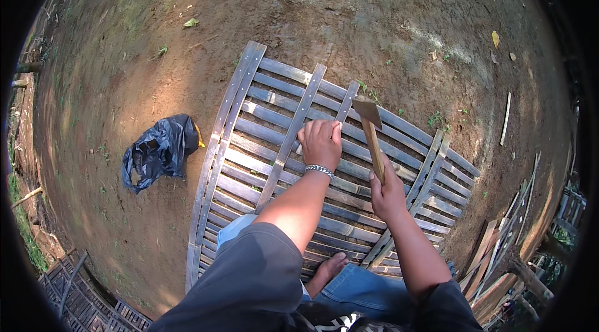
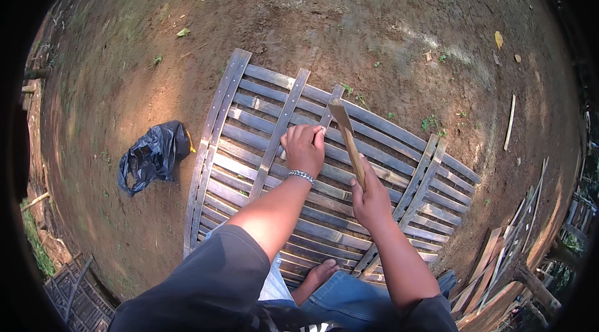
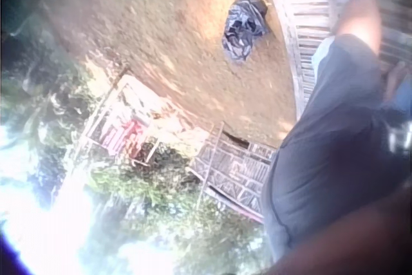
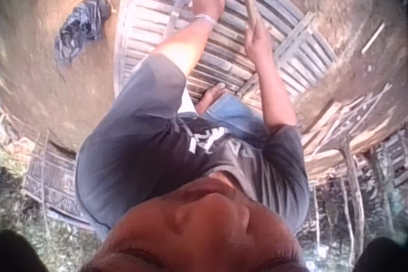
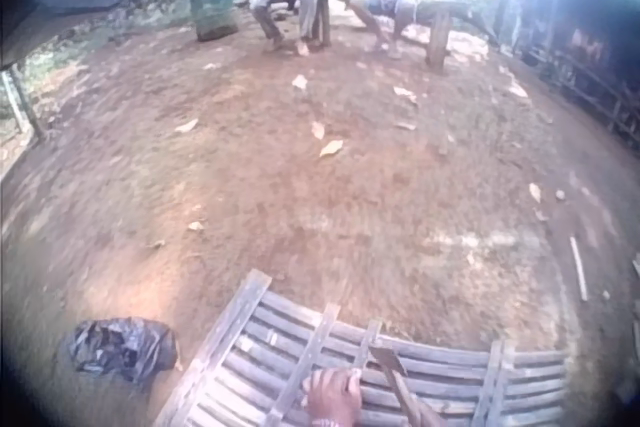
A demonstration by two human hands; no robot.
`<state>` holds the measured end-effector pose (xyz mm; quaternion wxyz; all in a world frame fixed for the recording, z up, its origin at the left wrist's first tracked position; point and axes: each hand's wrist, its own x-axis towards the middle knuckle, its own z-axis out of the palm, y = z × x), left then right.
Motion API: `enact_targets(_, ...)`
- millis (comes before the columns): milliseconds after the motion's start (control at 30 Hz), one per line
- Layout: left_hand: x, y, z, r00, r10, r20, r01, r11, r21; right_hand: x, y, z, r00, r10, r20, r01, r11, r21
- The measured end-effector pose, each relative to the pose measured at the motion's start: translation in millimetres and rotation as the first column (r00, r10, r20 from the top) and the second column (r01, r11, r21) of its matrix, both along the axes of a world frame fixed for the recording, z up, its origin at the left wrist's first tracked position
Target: The person sits on the ground and uses a hammer to drive nails into a wooden slat structure. They repeatedly pick up nails from a black plastic bag and secure them into the wooden frame.
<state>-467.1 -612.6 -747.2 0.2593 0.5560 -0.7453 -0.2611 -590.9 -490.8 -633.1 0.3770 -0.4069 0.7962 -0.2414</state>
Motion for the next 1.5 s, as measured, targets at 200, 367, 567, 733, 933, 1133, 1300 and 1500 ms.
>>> enact_targets(200, 15.3, 23.8, 10.4, 0.934, 0.077, 0.349, -0.103, 0.993, 0.055, -5.6, 6.6, 13.4, 0.999, 0.043, -0.026, -0.043, 0.999, 0.012)
enact_targets(367, 13.4, 14.0, 18.0, 0.861, -0.1, 0.499, -0.01, 0.977, 0.213, -16.0, 27.9, -15.8, 0.99, 0.136, -0.034, -0.133, 0.988, 0.072)
enact_targets(567, 12.7, 16.4, 16.5, 0.84, -0.11, 0.531, -0.005, 0.977, 0.211, -16.6, 19.6, -17.3, 0.993, 0.12, 0.006, -0.12, 0.993, -0.003)
enact_targets(733, 11.1, 15.8, 14.5, 0.853, -0.114, 0.51, 0.0, 0.976, 0.218, -14.3, 17.9, -28.1, 0.979, 0.188, -0.072, -0.187, 0.982, 0.031)
enact_targets(933, 13.3, 14.7, 15.9, 0.844, -0.111, 0.525, 0.0, 0.978, 0.208, -22.5, 32.2, -27.0, 0.994, 0.11, 0.005, -0.107, 0.978, -0.179)
enact_targets(1133, 12.5, 14.8, 19.2, 0.824, -0.123, 0.553, -0.012, 0.972, 0.235, -14.6, 26.3, -27.4, 0.986, 0.165, -0.015, -0.166, 0.985, -0.046)
enact_targets(1300, 10.9, 12.2, 14.9, 0.838, -0.119, 0.533, 0.012, 0.98, 0.2, -25.3, 45.4, -22.2, 0.989, 0.003, 0.15, 0.028, 0.978, -0.206)
enact_targets(1500, 13.2, 15.3, 15.3, 0.843, -0.131, 0.521, 0.0, 0.97, 0.245, -11.7, 23.7, -11.4, 0.992, 0.126, -0.01, -0.126, 0.992, -0.013)
